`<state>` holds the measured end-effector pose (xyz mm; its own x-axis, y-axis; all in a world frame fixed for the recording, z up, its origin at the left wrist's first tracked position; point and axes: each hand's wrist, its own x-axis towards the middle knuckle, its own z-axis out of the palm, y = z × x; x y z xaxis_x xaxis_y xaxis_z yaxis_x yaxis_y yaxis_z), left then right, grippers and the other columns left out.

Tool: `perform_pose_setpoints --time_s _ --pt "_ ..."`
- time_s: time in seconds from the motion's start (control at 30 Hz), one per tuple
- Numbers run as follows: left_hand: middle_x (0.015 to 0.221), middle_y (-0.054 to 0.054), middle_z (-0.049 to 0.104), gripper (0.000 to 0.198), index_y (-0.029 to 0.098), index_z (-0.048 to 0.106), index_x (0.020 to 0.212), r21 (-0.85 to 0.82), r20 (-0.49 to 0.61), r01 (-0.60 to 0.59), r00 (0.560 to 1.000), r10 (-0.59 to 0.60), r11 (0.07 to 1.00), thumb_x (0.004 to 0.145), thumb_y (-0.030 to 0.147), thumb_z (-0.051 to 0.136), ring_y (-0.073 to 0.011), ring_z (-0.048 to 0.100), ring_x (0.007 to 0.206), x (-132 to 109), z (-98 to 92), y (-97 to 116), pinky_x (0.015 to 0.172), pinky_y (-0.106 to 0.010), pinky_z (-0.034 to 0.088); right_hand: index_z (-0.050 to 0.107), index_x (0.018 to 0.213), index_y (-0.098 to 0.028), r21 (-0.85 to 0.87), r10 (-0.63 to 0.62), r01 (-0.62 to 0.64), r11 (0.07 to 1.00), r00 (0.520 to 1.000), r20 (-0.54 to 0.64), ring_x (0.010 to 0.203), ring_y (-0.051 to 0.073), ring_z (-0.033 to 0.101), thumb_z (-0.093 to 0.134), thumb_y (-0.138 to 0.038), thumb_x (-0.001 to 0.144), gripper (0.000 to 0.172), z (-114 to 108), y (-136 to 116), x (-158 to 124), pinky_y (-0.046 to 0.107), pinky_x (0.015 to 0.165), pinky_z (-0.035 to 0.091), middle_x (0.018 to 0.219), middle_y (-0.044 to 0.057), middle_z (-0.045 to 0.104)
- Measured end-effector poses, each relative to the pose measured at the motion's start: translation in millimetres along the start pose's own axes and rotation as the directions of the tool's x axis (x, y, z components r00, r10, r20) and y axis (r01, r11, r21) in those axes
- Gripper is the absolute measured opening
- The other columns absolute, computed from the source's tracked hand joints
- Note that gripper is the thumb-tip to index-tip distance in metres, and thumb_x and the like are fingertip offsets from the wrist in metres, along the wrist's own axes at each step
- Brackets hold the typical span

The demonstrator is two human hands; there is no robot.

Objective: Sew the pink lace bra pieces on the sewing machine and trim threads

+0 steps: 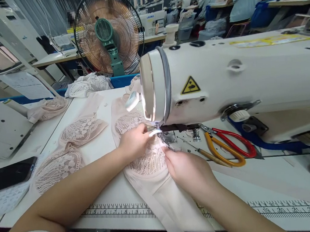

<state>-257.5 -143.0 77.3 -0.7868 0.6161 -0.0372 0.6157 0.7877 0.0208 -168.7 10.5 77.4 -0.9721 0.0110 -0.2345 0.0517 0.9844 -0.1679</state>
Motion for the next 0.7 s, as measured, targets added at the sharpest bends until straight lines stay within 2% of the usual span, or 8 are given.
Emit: perform_pose_setpoints --time_s 0.1,0.2,0.27,0.37,0.4,0.47,0.6,0.7 --pt "0.117 -0.007 0.053 0.028 0.022 0.058 0.111 -0.050 -0.055 0.001 0.998 -0.004 0.999 0.089 0.028 0.041 -0.0241 0.053 0.102 -6.7 -7.5 -0.9 0.071 -0.033 0.047 0.060 0.120 -0.031 -0.042 0.002 -0.002 0.999 1.000 -0.012 0.063 0.019 0.060 0.029 -0.033 0.094 0.041 -0.5 -1.0 -2.8 0.027 0.050 0.033 0.082 0.002 0.071" --pt "0.125 -0.010 0.052 0.029 0.017 0.064 0.102 -0.010 -0.045 -0.040 0.998 0.039 0.999 0.091 0.027 0.038 -0.0276 0.046 0.117 -23.0 -22.0 1.7 0.090 -0.043 0.044 0.060 0.121 -0.032 -0.056 -0.060 0.057 0.997 0.997 -0.047 0.065 0.018 0.059 0.030 -0.031 0.093 0.041 3.5 6.6 -12.4 0.025 0.048 0.030 0.081 0.003 0.067" --pt "0.140 -0.015 0.040 0.039 0.014 0.063 0.107 0.037 0.074 -0.071 0.995 0.068 0.997 0.089 0.042 0.045 -0.0355 0.033 0.130 -35.1 -33.1 4.1 0.099 -0.056 0.036 0.060 0.121 -0.032 -0.072 -0.141 0.137 0.988 0.989 -0.049 0.065 0.017 0.058 0.037 -0.029 0.089 0.039 8.5 14.7 -20.3 0.024 0.046 0.028 0.079 0.003 0.063" --pt "0.154 -0.018 0.012 0.086 0.011 0.044 0.134 0.051 0.331 -0.034 0.944 0.015 0.998 0.070 0.068 0.058 -0.0448 0.013 0.137 -45.8 -44.6 6.3 0.098 -0.070 0.029 0.058 0.124 -0.033 -0.061 -0.203 0.201 0.978 0.979 -0.027 0.064 0.016 0.057 0.042 -0.029 0.086 0.042 15.7 24.8 -28.9 0.023 0.044 0.026 0.077 0.003 0.060" --pt "0.155 -0.016 0.005 0.096 0.012 0.037 0.139 0.049 0.388 -0.011 0.922 -0.009 0.999 0.066 0.070 0.061 -0.0455 0.011 0.138 -46.6 -46.3 6.4 0.097 -0.070 0.030 0.057 0.126 -0.034 -0.052 -0.202 0.201 0.978 0.979 -0.019 0.064 0.017 0.057 0.042 -0.030 0.086 0.043 17.1 26.5 -30.1 0.023 0.044 0.026 0.077 0.003 0.060" --pt "0.156 -0.012 -0.002 0.101 0.015 0.029 0.143 0.043 0.439 0.029 0.898 -0.045 0.999 0.065 0.069 0.063 -0.0448 0.006 0.139 -44.9 -46.9 5.5 0.096 -0.068 0.034 0.054 0.129 -0.035 -0.046 -0.189 0.189 0.981 0.982 0.003 0.065 0.018 0.057 0.042 -0.031 0.087 0.044 17.4 27.1 -30.1 0.024 0.044 0.025 0.079 0.003 0.060" --pt "0.155 -0.009 -0.010 0.102 0.016 0.025 0.144 0.034 0.455 0.077 0.887 -0.084 0.996 0.065 0.068 0.063 -0.0424 0.002 0.140 -37.9 -44.8 1.4 0.097 -0.061 0.039 0.051 0.132 -0.036 -0.068 -0.167 0.171 0.983 0.984 0.061 0.065 0.018 0.056 0.042 -0.030 0.087 0.046 11.4 21.7 -23.6 0.026 0.046 0.023 0.080 0.003 0.062" --pt "0.156 -0.010 -0.007 0.106 0.017 0.020 0.146 0.026 0.447 0.113 0.887 -0.113 0.993 0.064 0.067 0.064 -0.0409 0.003 0.141 -34.6 -45.1 -2.6 0.101 -0.055 0.038 0.049 0.133 -0.037 -0.090 -0.165 0.170 0.981 0.984 0.062 0.066 0.020 0.057 0.042 -0.031 0.087 0.047 7.4 18.6 -16.1 0.026 0.046 0.021 0.078 0.003 0.064"
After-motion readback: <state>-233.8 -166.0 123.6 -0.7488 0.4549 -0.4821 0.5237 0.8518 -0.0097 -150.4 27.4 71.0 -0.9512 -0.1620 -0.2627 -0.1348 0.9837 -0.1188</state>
